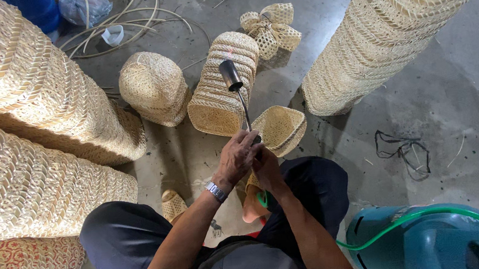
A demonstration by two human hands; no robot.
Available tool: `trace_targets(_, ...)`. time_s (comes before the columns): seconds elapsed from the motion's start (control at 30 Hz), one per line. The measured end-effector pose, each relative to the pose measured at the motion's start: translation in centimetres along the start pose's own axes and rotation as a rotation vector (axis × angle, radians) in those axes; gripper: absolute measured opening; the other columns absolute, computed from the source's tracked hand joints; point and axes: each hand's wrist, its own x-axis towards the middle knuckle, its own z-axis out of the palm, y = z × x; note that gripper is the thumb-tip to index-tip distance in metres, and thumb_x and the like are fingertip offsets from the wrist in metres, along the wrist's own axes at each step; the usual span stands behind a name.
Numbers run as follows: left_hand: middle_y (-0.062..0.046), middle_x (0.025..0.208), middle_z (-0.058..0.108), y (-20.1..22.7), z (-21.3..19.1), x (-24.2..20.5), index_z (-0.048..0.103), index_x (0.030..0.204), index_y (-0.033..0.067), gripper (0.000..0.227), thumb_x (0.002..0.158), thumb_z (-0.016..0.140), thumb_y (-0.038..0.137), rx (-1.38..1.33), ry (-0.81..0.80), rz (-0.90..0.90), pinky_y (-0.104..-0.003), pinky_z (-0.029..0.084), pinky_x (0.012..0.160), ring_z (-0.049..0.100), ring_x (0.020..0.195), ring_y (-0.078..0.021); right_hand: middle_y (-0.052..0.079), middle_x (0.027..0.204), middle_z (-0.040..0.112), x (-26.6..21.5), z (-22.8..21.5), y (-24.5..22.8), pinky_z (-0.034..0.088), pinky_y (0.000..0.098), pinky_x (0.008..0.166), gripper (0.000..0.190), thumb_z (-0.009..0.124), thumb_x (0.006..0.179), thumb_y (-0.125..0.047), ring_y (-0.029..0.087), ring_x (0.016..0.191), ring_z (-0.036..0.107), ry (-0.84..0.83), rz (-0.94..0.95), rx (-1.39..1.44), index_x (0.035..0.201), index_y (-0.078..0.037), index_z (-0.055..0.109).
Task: The person uses a handheld torch to burn off loose fibers and smooth the surface of woven baskets and hats, handling them individually by hand.
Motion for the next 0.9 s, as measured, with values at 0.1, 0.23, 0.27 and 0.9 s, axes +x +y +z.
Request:
trace_targets(0.1,-0.016,0.111,0.066,0.0,0.2,0.1,0.062,0.13,0.0009,0.038,0.095,0.069,0.014,-0.01,0.0,-0.005,-0.04,0.057,0.082,0.067,0.095,-0.0324,0.002,0.09,0.065,-0.1,-0.1,-0.5,0.052,0.0274,0.078,0.011,0.064,0.095,-0.002,0.01,0.087,0.064,0.013,0.019,-0.135,0.105,-0.004,0.059)
trace_targets(0.23,-0.016,0.112,0.067,-0.1,0.5,0.1,0.064,0.127,-0.0002,0.036,0.094,0.069,0.013,-0.042,0.002,-0.024,-0.038,0.058,0.081,0.068,0.095,-0.0315,0.004,0.093,0.065,-0.3,0.1,-0.7,0.052,0.029,0.079,0.012,0.065,0.097,-0.007,0.011,0.089,0.062,0.022,0.019,-0.025,0.107,-0.003,0.059)
trace_targets(0.27,-0.016,0.111,0.066,-0.1,0.5,0.1,0.064,0.127,-0.0008,0.036,0.094,0.069,0.013,-0.045,0.0,-0.029,-0.038,0.058,0.081,0.068,0.094,-0.0316,0.004,0.093,0.066,-0.4,0.1,-0.7,0.052,0.0294,0.079,0.012,0.065,0.098,-0.007,0.011,0.089,0.062,0.016,0.027,-0.021,0.107,-0.003,0.059)
trace_targets(0.9,-0.016,0.109,0.066,0.1,0.5,0.2,0.065,0.125,-0.0003,0.033,0.095,0.068,0.012,-0.062,0.017,-0.001,-0.04,0.056,0.08,0.066,0.093,-0.0329,0.006,0.095,0.068,-0.2,0.0,-1.1,0.053,0.0289,0.081,0.009,0.061,0.099,-0.007,0.012,0.091,0.065,0.017,-0.03,-0.065,0.107,-0.003,0.058)
